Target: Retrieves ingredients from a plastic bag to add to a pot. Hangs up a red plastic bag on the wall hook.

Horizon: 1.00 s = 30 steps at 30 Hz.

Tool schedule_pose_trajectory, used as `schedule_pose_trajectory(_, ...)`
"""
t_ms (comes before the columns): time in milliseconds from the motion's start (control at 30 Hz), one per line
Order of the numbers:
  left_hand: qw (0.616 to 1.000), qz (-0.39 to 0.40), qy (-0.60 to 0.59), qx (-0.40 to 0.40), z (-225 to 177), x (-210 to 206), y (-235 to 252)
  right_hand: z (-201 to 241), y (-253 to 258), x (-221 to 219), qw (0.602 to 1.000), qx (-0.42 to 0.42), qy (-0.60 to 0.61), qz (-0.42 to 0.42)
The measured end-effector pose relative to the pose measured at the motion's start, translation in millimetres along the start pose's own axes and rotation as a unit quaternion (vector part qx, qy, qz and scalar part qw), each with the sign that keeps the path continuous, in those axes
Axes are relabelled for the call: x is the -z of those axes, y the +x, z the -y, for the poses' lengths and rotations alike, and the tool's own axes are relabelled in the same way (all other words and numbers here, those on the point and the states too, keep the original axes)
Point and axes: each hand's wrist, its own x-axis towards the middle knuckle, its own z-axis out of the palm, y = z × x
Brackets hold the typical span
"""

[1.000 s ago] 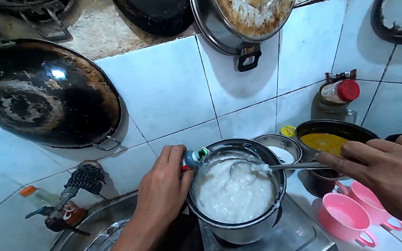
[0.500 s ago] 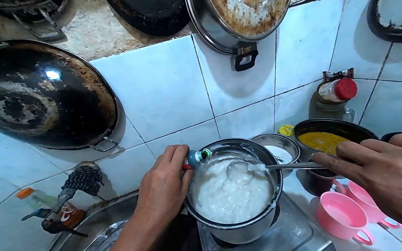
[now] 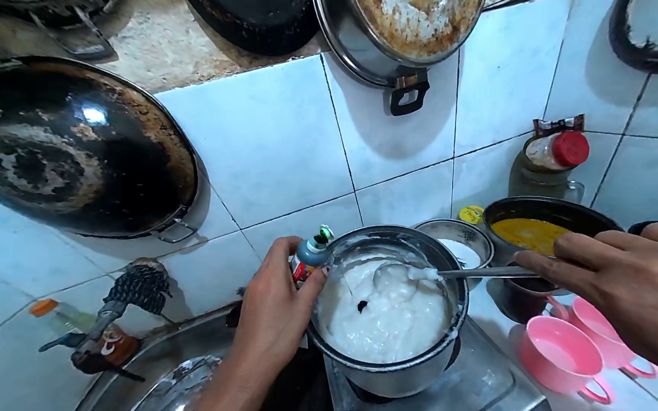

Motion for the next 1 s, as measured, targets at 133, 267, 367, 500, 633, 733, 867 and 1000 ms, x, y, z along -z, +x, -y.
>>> schedule_pose_trajectory(133,0.988,-0.006,-0.132,0.077,-5,11,-4,3,13,-5,0.999,0.02,-0.035,-0.01)
schedule_pose_trajectory(267,0.98,-0.021,-0.181,0.081,-3,25,-19,4,21,-6,0.999,0.027,-0.04,-0.013)
schedule_pose_trajectory(367,0.978,-0.031,-0.187,0.089,4,39,-40,8,24,-7,0.999,0.023,-0.035,0.005)
schedule_pose_trajectory(500,0.969,-0.006,-0.22,0.111,8,64,-75,13,30,-2,0.998,0.005,-0.049,0.049)
schedule_pose_trajectory(633,0.963,0.011,-0.248,0.102,22,76,-104,17,39,7,0.992,-0.01,-0.054,0.118)
schedule_pose_trajectory(733,0.958,0.023,-0.261,0.114,28,79,-120,18,46,13,0.986,-0.014,-0.054,0.157)
schedule_pose_trajectory(867,0.952,0.036,-0.275,0.129,33,77,-140,31,49,20,0.998,-0.011,-0.027,0.055)
schedule_pose_trajectory(1000,0.942,0.031,-0.317,0.11,29,65,-160,81,42,46,0.967,0.101,0.203,-0.118)
